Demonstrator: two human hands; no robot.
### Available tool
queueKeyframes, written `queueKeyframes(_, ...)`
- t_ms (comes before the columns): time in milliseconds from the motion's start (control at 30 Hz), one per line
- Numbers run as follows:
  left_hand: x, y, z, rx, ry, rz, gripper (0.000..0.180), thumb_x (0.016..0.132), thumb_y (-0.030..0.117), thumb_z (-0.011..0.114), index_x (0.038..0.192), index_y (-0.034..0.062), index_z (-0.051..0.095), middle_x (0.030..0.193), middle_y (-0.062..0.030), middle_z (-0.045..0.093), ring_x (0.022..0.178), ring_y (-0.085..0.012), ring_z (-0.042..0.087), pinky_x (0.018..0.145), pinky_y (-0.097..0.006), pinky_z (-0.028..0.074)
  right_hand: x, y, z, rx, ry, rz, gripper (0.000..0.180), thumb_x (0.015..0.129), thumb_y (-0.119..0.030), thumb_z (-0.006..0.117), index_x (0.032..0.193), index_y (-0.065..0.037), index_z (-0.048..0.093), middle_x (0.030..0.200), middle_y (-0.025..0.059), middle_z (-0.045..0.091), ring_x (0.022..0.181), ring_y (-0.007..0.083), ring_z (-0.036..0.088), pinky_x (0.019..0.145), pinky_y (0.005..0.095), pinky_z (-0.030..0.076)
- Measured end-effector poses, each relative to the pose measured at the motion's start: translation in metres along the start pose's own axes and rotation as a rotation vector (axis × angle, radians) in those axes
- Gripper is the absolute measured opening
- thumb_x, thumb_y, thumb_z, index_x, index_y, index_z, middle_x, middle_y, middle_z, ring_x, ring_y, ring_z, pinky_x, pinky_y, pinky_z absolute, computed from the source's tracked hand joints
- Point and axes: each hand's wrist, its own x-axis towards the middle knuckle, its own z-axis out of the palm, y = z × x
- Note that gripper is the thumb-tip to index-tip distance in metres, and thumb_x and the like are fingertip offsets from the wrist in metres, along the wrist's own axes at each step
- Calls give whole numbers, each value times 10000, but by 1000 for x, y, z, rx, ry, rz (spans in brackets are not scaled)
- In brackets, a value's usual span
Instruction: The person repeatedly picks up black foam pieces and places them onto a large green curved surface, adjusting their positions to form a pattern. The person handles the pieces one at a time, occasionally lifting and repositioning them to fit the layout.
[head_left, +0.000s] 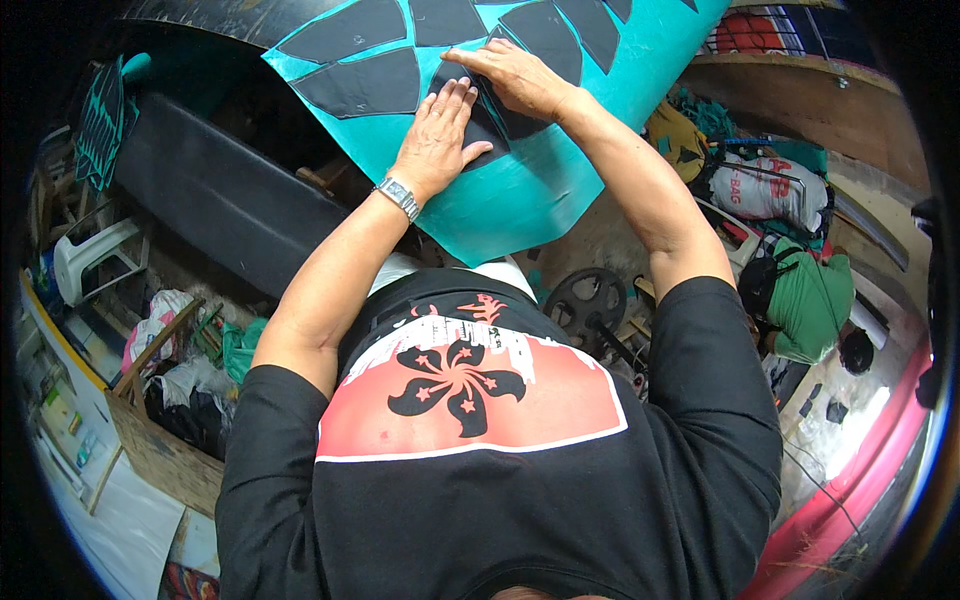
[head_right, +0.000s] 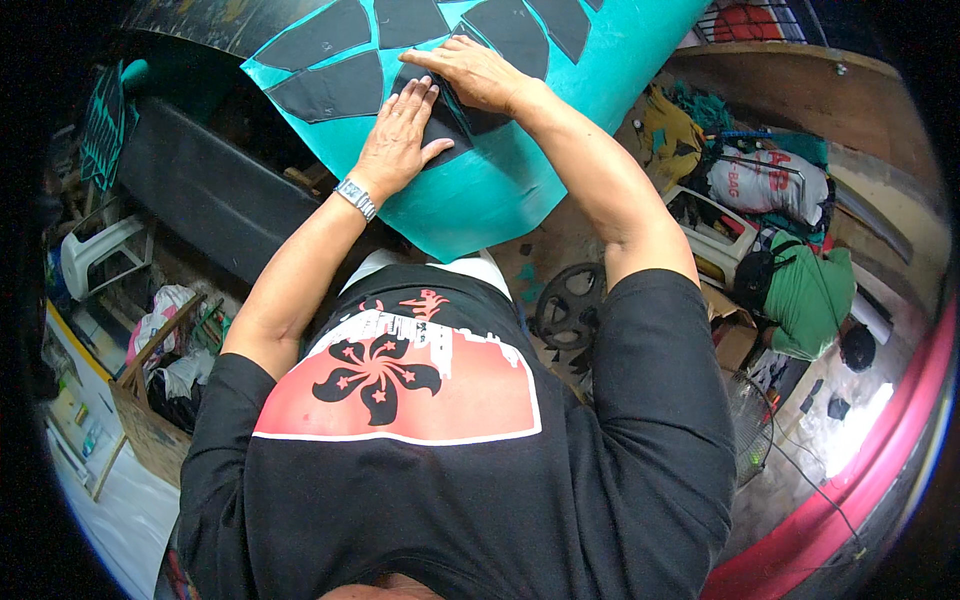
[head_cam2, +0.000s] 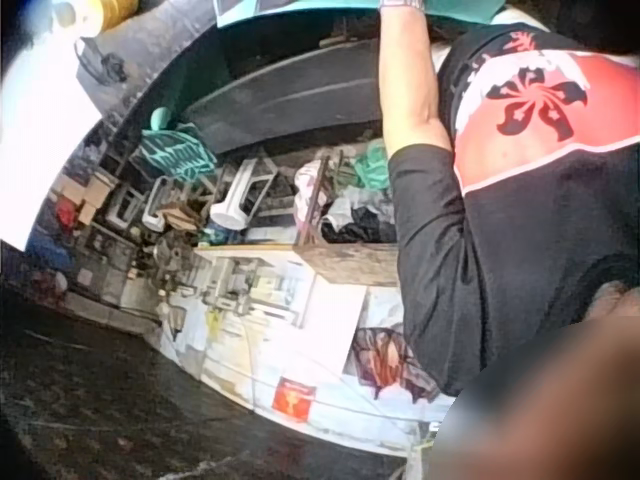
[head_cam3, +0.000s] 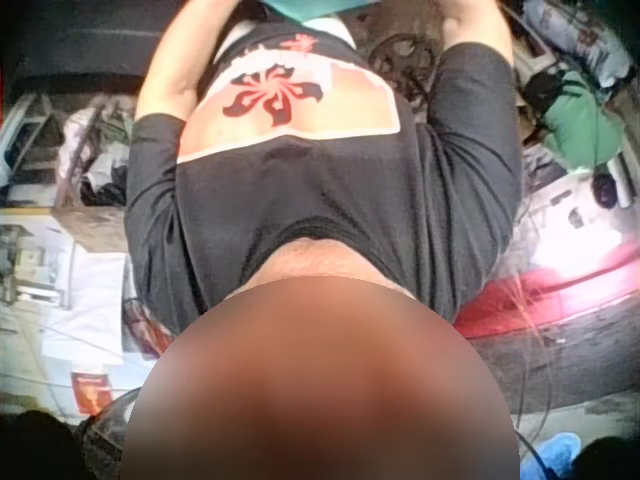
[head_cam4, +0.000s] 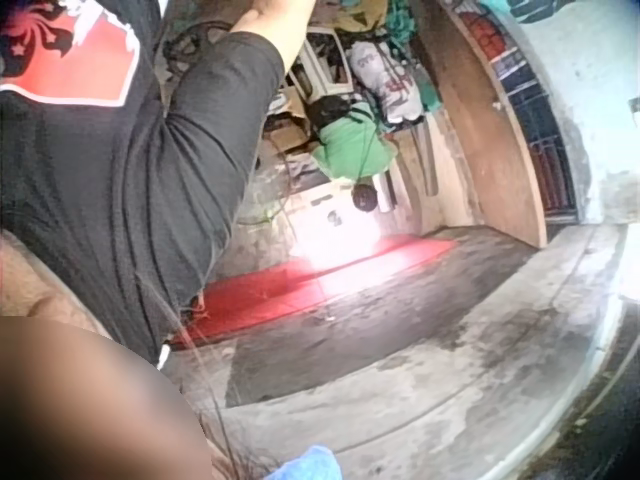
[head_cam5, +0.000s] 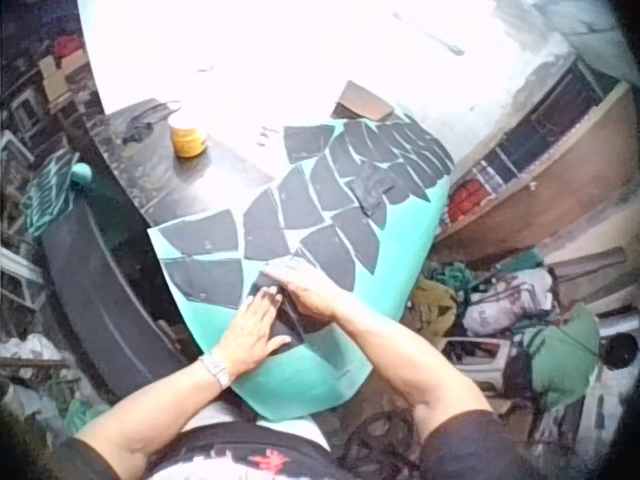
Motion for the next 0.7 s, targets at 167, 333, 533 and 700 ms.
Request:
queueKeyframes(167, 3, 2, -3, 25, -20, -36, 834, 915, 514, 624, 1512, 0, 351, 1547, -192, 371, 1455, -319, 330, 1193, -452, 270, 13, 10, -2, -10, -142, -40, 774, 808, 35, 642, 1510, -190, 405, 1185, 137, 664, 1069, 327, 604, 984, 429, 476)
queueKeyframes(333, 7, 5, -8, 52, -34, -51, 813, 894, 509, 648, 1474, -5, 402, 1512, -176, 414, 1424, -316, 367, 1175, -441, 296, 16, 14, -5, 24, -146, -17, 755, 802, 12, 670, 1484, -199, 422, 1099, 138, 671, 1048, 321, 607, 942, 431, 497)
queueKeyframes(533, 16, 7, -9, 64, -2, -65, 767, 852, 514, 688, 1428, 50, 486, 1417, -137, 499, 1330, -298, 429, 1109, -446, 353, 4, -5, 5, 154, 40, 230, 720, 786, 24, 671, 1441, -187, 462, 1132, 141, 651, 1093, 349, 584, 972, 449, 475)
queueKeyframes(700, 17, 7, -11, 46, 9, -75, 744, 827, 502, 720, 1411, 90, 513, 1397, -120, 504, 1281, -294, 445, 1082, -463, 366, -18, -27, 15, 197, 578, 515, 736, 794, 57, 661, 1471, -117, 432, 1209, 134, 626, 1136, 289, 601, 1003, 393, 482)
